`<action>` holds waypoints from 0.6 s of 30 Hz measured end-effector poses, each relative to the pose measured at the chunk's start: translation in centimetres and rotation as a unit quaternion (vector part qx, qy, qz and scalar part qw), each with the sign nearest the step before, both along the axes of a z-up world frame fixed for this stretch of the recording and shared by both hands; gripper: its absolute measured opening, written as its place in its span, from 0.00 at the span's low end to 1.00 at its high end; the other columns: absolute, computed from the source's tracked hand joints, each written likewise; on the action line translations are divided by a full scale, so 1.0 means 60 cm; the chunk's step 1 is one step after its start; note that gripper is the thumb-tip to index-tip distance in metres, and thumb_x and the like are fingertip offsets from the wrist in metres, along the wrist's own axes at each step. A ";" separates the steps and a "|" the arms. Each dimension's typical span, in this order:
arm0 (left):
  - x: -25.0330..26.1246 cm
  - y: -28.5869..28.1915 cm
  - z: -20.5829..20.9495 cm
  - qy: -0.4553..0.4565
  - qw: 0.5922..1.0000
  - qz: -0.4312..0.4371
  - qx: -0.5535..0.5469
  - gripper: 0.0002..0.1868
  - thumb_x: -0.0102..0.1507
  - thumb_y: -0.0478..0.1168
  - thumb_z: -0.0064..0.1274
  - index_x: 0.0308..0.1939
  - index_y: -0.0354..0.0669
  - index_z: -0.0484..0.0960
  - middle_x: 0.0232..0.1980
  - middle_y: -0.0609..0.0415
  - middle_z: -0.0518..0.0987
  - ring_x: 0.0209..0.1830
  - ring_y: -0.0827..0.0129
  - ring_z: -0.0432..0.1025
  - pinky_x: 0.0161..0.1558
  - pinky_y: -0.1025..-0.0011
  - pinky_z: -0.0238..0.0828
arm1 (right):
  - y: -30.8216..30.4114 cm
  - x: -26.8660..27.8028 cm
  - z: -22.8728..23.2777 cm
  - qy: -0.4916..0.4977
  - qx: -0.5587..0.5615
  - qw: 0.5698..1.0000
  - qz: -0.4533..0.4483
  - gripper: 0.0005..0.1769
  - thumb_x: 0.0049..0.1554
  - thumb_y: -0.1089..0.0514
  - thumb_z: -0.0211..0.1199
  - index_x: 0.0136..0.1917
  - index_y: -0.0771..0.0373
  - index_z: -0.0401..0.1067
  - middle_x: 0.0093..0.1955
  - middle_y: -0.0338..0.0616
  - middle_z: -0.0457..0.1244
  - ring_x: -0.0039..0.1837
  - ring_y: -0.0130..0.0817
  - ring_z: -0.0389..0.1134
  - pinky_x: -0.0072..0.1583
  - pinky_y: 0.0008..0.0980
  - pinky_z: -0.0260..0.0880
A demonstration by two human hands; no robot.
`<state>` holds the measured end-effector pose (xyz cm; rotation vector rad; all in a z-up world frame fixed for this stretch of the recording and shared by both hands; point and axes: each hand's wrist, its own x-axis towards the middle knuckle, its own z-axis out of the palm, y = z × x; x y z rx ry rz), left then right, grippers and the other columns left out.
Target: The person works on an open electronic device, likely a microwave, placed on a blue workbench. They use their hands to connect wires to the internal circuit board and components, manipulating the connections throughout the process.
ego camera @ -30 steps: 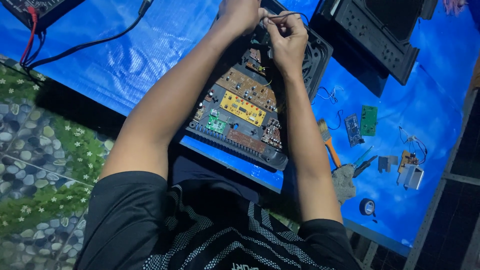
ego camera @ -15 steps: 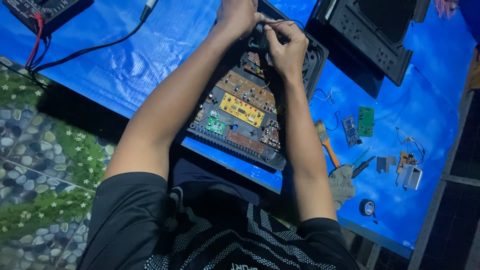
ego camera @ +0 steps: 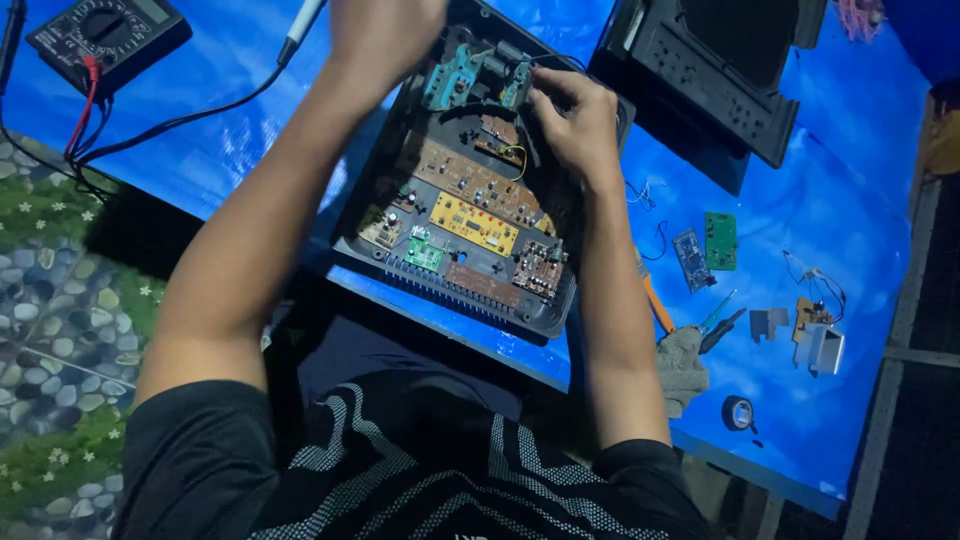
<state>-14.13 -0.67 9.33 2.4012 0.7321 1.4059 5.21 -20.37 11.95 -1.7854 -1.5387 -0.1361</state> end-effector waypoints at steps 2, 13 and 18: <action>-0.056 -0.031 0.024 -0.014 1.000 -0.006 0.025 0.20 0.76 0.40 0.55 0.28 0.41 0.84 0.17 0.56 0.72 0.09 0.72 0.59 0.14 0.73 0.51 | -0.021 0.010 0.005 0.000 -0.005 1.000 0.019 0.15 0.54 0.67 0.69 0.55 0.69 0.80 0.49 0.50 0.74 0.44 0.34 0.75 0.48 0.29 0.76; -0.302 -0.193 -0.002 -0.047 0.994 0.070 -0.072 0.06 0.73 0.25 0.61 0.47 0.22 0.92 0.28 0.48 0.81 0.19 0.70 0.62 0.24 0.74 0.54 | -0.099 0.093 -0.014 0.008 0.028 0.993 -0.119 0.14 0.55 0.68 0.66 0.55 0.70 0.80 0.49 0.49 0.74 0.47 0.34 0.75 0.51 0.29 0.76; -0.322 -0.223 -0.057 -0.078 0.986 0.094 -0.115 0.06 0.74 0.24 0.62 0.47 0.19 0.91 0.26 0.48 0.78 0.20 0.71 0.61 0.24 0.74 0.53 | -0.088 0.098 -0.042 -0.006 0.047 0.993 -0.112 0.13 0.55 0.68 0.68 0.54 0.70 0.80 0.46 0.48 0.73 0.44 0.32 0.72 0.47 0.28 0.75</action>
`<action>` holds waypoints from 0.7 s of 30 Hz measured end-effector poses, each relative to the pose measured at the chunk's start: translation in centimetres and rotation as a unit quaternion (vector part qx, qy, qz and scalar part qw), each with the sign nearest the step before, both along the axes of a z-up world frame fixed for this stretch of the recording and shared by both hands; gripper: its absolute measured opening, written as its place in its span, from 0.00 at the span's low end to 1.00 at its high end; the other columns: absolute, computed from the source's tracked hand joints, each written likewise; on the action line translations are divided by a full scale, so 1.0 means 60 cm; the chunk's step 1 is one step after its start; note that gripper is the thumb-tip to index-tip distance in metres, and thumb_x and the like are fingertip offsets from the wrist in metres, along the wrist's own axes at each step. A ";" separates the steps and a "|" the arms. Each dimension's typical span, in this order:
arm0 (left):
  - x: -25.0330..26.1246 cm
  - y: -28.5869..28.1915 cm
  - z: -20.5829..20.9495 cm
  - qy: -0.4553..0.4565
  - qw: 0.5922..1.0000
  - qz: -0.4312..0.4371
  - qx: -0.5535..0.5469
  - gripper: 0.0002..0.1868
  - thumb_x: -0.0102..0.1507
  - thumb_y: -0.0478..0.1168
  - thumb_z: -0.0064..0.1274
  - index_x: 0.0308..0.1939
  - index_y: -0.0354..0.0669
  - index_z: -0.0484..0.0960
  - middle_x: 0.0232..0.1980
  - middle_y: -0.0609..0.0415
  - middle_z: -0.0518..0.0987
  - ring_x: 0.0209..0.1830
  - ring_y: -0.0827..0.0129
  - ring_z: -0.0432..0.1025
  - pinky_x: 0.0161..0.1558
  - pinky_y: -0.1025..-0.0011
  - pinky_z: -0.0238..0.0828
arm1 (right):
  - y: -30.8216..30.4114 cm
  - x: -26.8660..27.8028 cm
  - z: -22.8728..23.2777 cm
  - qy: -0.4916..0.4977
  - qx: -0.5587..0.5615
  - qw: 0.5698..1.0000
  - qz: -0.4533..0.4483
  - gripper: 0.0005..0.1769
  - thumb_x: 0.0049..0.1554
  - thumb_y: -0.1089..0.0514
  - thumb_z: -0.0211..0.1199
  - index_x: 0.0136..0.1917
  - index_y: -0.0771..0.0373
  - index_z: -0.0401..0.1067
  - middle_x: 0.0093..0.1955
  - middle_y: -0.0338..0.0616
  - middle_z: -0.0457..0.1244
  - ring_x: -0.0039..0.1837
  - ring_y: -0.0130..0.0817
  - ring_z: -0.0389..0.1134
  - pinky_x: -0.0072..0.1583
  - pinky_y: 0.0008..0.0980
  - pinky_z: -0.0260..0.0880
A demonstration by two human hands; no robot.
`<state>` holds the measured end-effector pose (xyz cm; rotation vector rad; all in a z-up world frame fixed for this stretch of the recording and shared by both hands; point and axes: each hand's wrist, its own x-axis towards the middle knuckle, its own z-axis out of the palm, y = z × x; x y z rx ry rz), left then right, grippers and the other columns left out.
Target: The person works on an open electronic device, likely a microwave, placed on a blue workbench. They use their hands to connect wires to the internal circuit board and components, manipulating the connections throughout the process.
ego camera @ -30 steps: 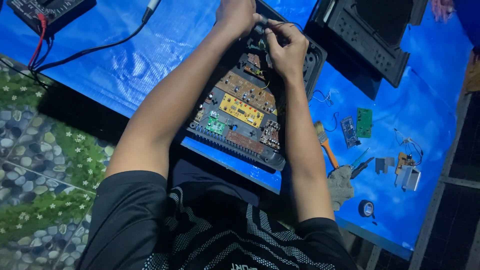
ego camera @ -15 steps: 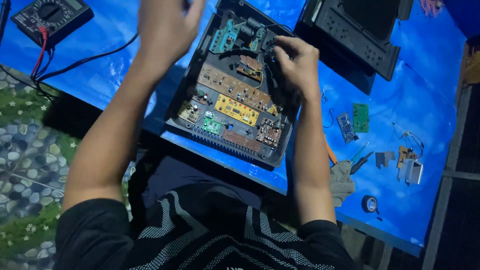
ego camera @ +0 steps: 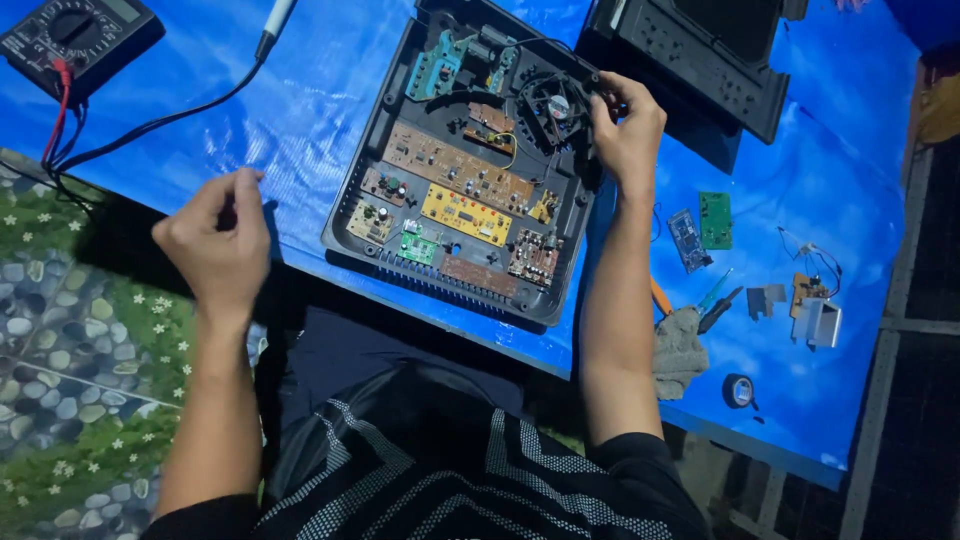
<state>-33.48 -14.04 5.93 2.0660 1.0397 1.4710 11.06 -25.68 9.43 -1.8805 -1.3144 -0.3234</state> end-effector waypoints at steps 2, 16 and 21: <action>0.004 -0.006 -0.010 -0.016 1.000 0.008 -0.010 0.06 0.73 0.24 0.61 0.47 0.18 0.90 0.25 0.48 0.76 0.20 0.72 0.60 0.24 0.74 0.53 | 0.000 0.004 -0.005 -0.006 -0.009 1.000 -0.008 0.14 0.55 0.67 0.69 0.56 0.69 0.79 0.45 0.47 0.72 0.42 0.30 0.71 0.45 0.28 0.74; 0.044 -0.012 -0.021 -0.032 0.999 -0.042 0.004 0.07 0.73 0.24 0.57 0.45 0.22 0.89 0.28 0.46 0.79 0.20 0.70 0.57 0.25 0.72 0.50 | -0.098 -0.035 0.052 0.015 -0.127 0.992 0.013 0.15 0.54 0.67 0.69 0.56 0.69 0.80 0.49 0.52 0.72 0.48 0.38 0.72 0.50 0.34 0.74; 0.052 -0.016 -0.016 -0.023 0.998 -0.053 0.004 0.06 0.72 0.24 0.57 0.45 0.22 0.89 0.30 0.45 0.81 0.20 0.69 0.57 0.25 0.72 0.50 | -0.124 -0.064 0.095 0.027 -0.187 0.982 0.013 0.15 0.56 0.65 0.69 0.57 0.69 0.79 0.52 0.50 0.72 0.50 0.38 0.73 0.50 0.36 0.73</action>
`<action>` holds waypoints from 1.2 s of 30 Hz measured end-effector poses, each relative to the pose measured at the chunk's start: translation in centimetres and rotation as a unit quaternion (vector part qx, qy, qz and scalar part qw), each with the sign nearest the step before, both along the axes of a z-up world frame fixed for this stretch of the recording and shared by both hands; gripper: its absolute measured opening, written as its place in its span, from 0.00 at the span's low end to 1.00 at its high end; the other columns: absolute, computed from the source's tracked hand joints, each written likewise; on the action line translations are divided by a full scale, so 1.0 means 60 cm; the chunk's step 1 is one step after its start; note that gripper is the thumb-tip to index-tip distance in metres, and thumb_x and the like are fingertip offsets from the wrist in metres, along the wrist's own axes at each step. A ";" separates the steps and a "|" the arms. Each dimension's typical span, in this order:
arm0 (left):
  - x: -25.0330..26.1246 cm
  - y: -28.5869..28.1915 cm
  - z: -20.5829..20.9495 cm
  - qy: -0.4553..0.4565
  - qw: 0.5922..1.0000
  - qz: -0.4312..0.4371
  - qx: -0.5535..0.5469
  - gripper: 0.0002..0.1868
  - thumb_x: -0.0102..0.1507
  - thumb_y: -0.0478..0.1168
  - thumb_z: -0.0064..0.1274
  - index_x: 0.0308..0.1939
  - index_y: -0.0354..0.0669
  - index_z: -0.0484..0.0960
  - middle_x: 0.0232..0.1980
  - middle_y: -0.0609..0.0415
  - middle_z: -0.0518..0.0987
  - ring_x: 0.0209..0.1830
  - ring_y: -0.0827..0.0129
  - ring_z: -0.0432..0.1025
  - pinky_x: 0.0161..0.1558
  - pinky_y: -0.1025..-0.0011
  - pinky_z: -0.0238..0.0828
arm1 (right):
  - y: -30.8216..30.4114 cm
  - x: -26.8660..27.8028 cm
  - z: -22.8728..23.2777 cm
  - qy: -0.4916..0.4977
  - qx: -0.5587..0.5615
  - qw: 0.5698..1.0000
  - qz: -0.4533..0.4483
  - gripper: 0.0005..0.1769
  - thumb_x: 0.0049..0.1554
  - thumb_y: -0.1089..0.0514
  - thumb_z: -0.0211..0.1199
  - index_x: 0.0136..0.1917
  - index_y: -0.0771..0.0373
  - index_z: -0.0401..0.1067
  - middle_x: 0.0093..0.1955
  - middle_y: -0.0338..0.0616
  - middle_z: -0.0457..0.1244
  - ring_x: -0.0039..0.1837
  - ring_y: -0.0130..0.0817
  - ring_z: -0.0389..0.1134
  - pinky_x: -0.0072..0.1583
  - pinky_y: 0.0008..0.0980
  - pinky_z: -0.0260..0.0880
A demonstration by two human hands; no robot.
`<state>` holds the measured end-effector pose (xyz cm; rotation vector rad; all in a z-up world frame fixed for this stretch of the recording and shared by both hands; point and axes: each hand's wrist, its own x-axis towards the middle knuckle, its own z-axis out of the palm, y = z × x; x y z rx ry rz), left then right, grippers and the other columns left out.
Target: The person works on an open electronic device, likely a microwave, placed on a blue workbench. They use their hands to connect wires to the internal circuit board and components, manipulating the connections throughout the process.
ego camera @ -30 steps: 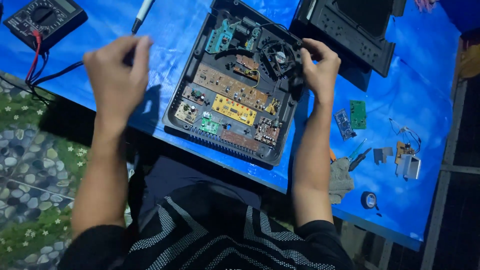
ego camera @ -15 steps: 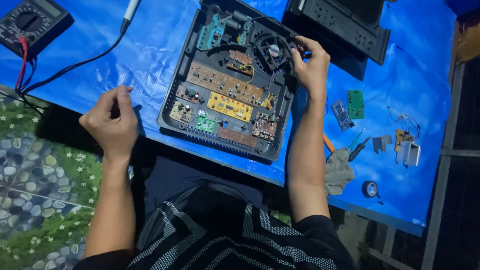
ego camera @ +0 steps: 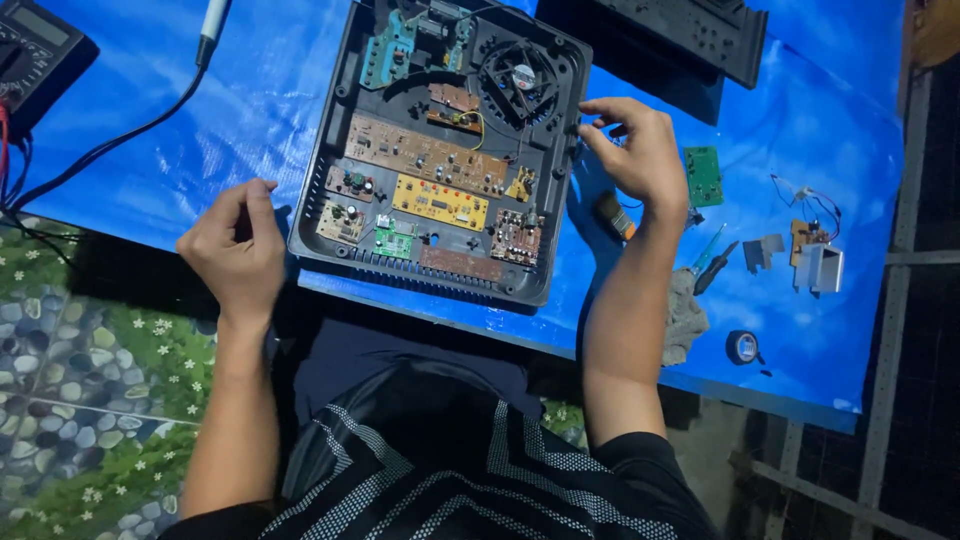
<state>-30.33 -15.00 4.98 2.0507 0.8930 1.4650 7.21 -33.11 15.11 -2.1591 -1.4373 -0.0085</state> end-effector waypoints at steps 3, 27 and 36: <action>0.005 -0.003 0.008 0.005 1.000 -0.013 0.004 0.05 0.70 0.22 0.58 0.45 0.21 0.89 0.31 0.45 0.81 0.21 0.70 0.61 0.25 0.73 0.52 | -0.013 -0.010 0.025 0.016 -0.020 1.000 0.018 0.17 0.57 0.64 0.69 0.59 0.70 0.79 0.50 0.52 0.72 0.47 0.38 0.72 0.44 0.35 0.72; 0.032 -0.044 0.020 0.195 0.980 -0.022 -0.046 0.14 0.76 0.35 0.45 0.56 0.25 0.80 0.42 0.38 0.81 0.31 0.47 0.73 0.35 0.56 0.66 | -0.132 0.183 -0.107 0.069 -0.009 0.974 -0.216 0.30 0.52 0.62 0.72 0.68 0.65 0.73 0.64 0.57 0.67 0.61 0.49 0.71 0.54 0.45 0.76; 0.039 -0.045 0.009 0.119 0.992 -0.026 -0.030 0.16 0.74 0.31 0.40 0.52 0.22 0.82 0.43 0.36 0.82 0.32 0.50 0.70 0.36 0.60 0.64 | -0.095 0.204 -0.164 -0.030 -0.039 0.984 -0.172 0.32 0.48 0.55 0.82 0.63 0.67 0.77 0.61 0.58 0.66 0.58 0.53 0.69 0.58 0.48 0.72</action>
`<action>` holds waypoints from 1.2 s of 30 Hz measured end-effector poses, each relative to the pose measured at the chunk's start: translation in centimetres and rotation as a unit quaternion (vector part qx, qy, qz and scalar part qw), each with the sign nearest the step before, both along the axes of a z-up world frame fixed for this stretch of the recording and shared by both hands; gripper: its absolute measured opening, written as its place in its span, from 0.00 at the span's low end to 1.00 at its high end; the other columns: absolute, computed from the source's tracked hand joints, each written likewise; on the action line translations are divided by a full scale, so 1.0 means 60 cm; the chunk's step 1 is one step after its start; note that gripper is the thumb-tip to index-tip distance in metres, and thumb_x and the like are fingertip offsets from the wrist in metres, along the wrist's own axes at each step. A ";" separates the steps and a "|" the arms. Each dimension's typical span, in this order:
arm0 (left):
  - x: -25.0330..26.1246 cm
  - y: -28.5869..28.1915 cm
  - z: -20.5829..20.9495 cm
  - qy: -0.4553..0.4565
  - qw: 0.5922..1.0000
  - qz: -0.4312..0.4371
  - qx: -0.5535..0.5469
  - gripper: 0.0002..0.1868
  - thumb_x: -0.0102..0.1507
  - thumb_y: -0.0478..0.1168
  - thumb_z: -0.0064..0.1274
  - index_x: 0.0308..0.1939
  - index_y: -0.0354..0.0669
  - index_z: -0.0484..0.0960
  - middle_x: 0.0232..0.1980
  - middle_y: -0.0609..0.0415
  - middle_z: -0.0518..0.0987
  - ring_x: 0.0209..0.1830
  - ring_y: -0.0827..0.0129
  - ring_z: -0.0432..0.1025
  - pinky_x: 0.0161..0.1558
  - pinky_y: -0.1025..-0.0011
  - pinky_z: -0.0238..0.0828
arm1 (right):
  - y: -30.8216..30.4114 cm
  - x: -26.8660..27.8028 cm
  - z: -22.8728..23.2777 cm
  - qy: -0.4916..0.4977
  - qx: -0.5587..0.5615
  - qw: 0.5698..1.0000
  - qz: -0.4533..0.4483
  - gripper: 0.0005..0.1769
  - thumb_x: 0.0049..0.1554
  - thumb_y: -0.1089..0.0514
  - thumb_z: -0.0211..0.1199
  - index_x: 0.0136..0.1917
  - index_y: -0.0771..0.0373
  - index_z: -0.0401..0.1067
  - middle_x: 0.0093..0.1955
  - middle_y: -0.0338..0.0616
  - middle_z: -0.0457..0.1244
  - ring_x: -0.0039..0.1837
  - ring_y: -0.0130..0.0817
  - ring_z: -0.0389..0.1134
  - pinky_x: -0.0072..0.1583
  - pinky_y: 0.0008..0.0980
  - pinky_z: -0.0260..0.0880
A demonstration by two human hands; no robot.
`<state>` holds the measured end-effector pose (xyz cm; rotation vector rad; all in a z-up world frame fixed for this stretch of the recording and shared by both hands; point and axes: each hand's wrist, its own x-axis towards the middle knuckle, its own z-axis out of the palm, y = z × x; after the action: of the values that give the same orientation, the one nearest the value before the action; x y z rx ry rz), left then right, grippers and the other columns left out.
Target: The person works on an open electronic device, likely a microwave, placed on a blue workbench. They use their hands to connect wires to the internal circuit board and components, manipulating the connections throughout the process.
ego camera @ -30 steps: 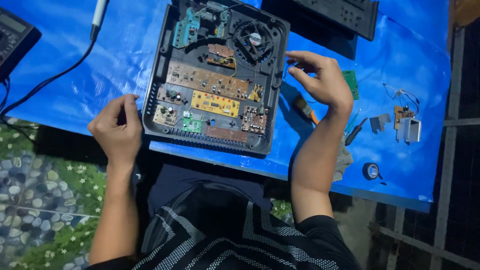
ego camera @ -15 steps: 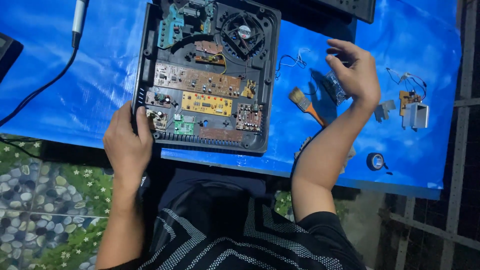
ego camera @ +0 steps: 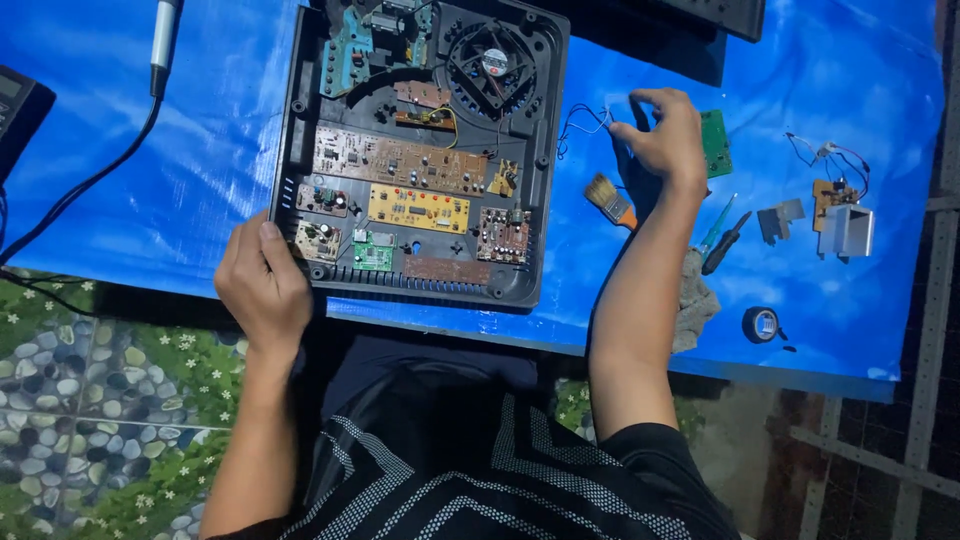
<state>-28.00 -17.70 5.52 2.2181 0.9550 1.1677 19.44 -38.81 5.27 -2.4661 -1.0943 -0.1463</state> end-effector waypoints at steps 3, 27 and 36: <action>0.000 0.000 -0.004 -0.006 1.000 0.003 0.011 0.16 0.74 0.31 0.40 0.50 0.21 0.83 0.41 0.36 0.82 0.30 0.52 0.69 0.34 0.61 0.63 | 0.012 -0.031 0.028 0.022 -0.014 1.000 -0.006 0.23 0.47 0.59 0.80 0.56 0.64 0.82 0.55 0.54 0.68 0.57 0.53 0.72 0.55 0.50 0.75; -0.005 0.011 -0.037 -0.007 1.000 -0.007 0.019 0.17 0.74 0.29 0.40 0.50 0.19 0.85 0.34 0.37 0.78 0.26 0.56 0.63 0.32 0.62 0.57 | 0.004 -0.060 0.072 0.100 0.030 0.994 0.006 0.11 0.51 0.63 0.76 0.49 0.60 0.84 0.39 0.42 0.72 0.37 0.26 0.70 0.39 0.27 0.71; -0.009 0.024 -0.067 -0.008 0.998 -0.004 0.061 0.20 0.74 0.30 0.39 0.48 0.15 0.87 0.31 0.36 0.77 0.25 0.57 0.62 0.29 0.64 0.55 | -0.021 -0.047 0.077 0.042 0.113 0.993 0.017 0.09 0.56 0.62 0.73 0.50 0.66 0.84 0.40 0.47 0.72 0.38 0.29 0.72 0.39 0.29 0.71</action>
<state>-28.51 -16.25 1.48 2.3020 0.8885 1.2693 16.65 -40.08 9.87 -2.2304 -1.0235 -0.1470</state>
